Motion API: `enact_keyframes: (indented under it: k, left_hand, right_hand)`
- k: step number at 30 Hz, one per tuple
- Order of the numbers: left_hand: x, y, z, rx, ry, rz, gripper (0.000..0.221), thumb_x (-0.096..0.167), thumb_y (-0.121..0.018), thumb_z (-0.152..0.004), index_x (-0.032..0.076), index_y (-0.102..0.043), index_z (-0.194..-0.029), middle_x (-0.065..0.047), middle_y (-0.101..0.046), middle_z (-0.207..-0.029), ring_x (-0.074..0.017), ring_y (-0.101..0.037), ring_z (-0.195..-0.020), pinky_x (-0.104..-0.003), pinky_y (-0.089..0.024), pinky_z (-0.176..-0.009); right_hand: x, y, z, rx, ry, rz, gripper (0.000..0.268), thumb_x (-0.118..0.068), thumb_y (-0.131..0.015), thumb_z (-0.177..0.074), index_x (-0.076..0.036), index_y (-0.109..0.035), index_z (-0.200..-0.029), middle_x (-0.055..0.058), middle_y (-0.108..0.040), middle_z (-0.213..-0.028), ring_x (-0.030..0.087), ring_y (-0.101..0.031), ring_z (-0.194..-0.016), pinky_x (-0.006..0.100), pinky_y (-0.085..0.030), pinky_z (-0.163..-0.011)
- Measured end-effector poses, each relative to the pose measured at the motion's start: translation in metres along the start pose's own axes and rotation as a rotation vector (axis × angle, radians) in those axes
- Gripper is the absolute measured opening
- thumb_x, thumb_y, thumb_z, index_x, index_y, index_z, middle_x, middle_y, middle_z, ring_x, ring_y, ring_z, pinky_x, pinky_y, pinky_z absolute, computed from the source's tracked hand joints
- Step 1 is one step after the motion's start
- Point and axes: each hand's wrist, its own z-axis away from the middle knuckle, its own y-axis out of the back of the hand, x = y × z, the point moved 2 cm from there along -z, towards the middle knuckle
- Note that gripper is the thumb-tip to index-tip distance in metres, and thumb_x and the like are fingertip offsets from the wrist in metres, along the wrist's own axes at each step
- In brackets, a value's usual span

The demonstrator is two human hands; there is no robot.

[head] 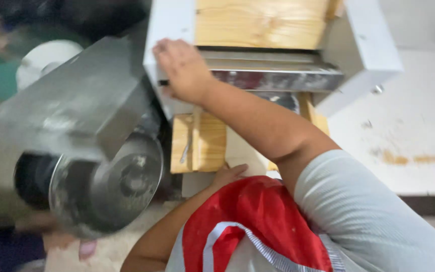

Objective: Sheet dough, cut it into strips, notch the edges, and form them into decorative rings on a baking tray.

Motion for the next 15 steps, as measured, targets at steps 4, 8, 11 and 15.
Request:
enact_keyframes:
  k: [4,8,11,15]
  left_hand:
    - [-0.045,0.013,-0.038,-0.069,-0.130,0.234,0.069,0.027,-0.098,-0.075,-0.007,-0.064,-0.125,-0.028,-0.070,-0.108,-0.0405,-0.077,-0.087,-0.055,-0.064,-0.075]
    - [-0.024,0.020,-0.075,-0.121,-0.301,0.224,0.055,0.019,-0.087,-0.083,0.008,-0.065,-0.132,-0.020,-0.072,-0.114,-0.0328,-0.075,-0.097,-0.052,-0.064,-0.082]
    - [0.037,-0.002,-0.030,-0.177,-0.467,0.302,0.056,0.006,-0.072,-0.090,0.009,-0.053,-0.142,-0.019,-0.066,-0.127,-0.0336,-0.069,-0.111,-0.054,-0.060,-0.093]
    - [0.122,-0.026,0.018,-0.331,-0.720,0.257,0.061,-0.005,-0.061,-0.096,0.008,-0.036,-0.150,-0.017,-0.056,-0.140,-0.0331,-0.061,-0.127,-0.058,-0.056,-0.104]
  right_hand:
    - [-0.045,0.075,0.085,0.402,-0.014,-0.421,0.055,-0.056,-0.046,-0.101,-0.007,-0.061,-0.121,0.014,-0.064,-0.117,0.037,-0.063,-0.114,0.053,-0.052,-0.102]
    - [-0.065,0.111,0.241,0.133,-0.248,-0.837,0.022,-0.040,-0.063,-0.098,-0.022,-0.074,-0.101,-0.003,-0.067,-0.089,0.022,-0.070,-0.084,0.037,-0.057,-0.080]
    - [-0.070,0.143,0.342,0.076,-0.740,-0.916,0.012,-0.027,-0.076,-0.093,-0.016,-0.077,-0.096,-0.001,-0.070,-0.080,0.020,-0.071,-0.075,0.035,-0.058,-0.073]
    - [-0.090,0.152,0.435,0.097,-1.348,-1.164,0.021,-0.028,-0.069,-0.099,-0.008,-0.073,-0.102,0.003,-0.072,-0.082,0.014,-0.068,-0.081,0.035,-0.056,-0.077]
